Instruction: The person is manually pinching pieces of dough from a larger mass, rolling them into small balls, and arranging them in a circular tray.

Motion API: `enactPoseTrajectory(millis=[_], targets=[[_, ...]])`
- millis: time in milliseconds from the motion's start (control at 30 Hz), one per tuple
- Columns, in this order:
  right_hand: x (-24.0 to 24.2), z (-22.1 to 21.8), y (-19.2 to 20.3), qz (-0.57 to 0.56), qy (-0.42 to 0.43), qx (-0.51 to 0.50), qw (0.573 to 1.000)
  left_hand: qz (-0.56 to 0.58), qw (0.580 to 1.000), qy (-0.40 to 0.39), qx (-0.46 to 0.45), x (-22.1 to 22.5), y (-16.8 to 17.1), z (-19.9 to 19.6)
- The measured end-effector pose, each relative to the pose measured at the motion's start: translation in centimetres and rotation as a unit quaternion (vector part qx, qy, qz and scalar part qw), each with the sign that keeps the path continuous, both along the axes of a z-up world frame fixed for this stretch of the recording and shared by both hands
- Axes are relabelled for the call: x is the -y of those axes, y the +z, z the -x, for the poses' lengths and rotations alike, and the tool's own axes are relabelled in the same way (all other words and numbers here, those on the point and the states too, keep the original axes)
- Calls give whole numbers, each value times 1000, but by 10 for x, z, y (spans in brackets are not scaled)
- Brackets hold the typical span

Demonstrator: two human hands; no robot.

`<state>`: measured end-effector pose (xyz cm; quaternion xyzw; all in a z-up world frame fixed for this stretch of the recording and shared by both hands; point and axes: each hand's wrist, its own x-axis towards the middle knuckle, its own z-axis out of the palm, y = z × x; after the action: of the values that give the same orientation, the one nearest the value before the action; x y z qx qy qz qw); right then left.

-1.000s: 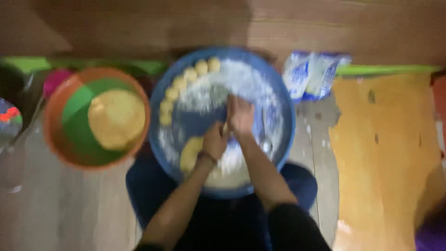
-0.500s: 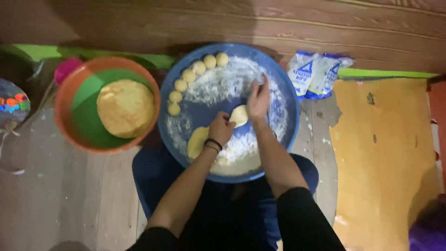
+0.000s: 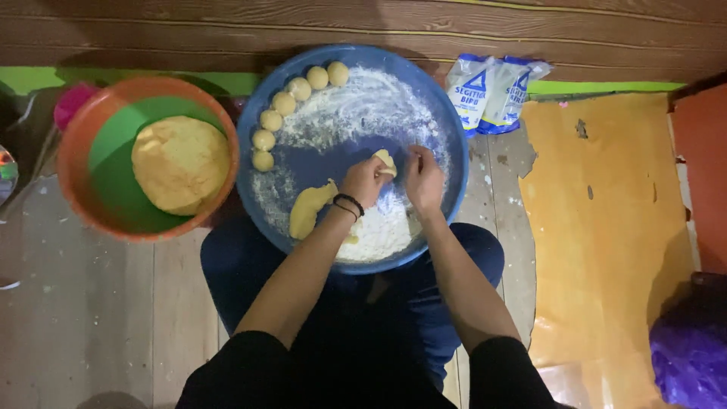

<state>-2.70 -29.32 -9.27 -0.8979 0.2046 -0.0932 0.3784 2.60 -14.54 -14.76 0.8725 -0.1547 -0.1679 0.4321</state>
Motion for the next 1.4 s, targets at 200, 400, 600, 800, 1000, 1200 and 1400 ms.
enactPoseTrajectory(millis=[200,400,600,800,1000,1200,1400], targets=[[-17,-24,2,83,42,66,994,12,994,74,-76,2,-13,-43],[-30,-71,-58,302,36,52,951,-110,993,33,-19,9,-55,-56],[-30,-99,-75,234,35,45,971,40,988,-15,148,-16,15,-14],[-16,-128,-82,244,65,39,967,-143,975,-61,157,-14,3,-17],[-4,-145,-101,261,24,86,961,-238,917,-141,287,-10,-22,-45],[20,-117,-37,71,-65,112,989,-299,902,-180,254,-23,-34,-26],[1,-58,-14,88,42,140,985,-289,924,-242,-68,-19,53,-42]])
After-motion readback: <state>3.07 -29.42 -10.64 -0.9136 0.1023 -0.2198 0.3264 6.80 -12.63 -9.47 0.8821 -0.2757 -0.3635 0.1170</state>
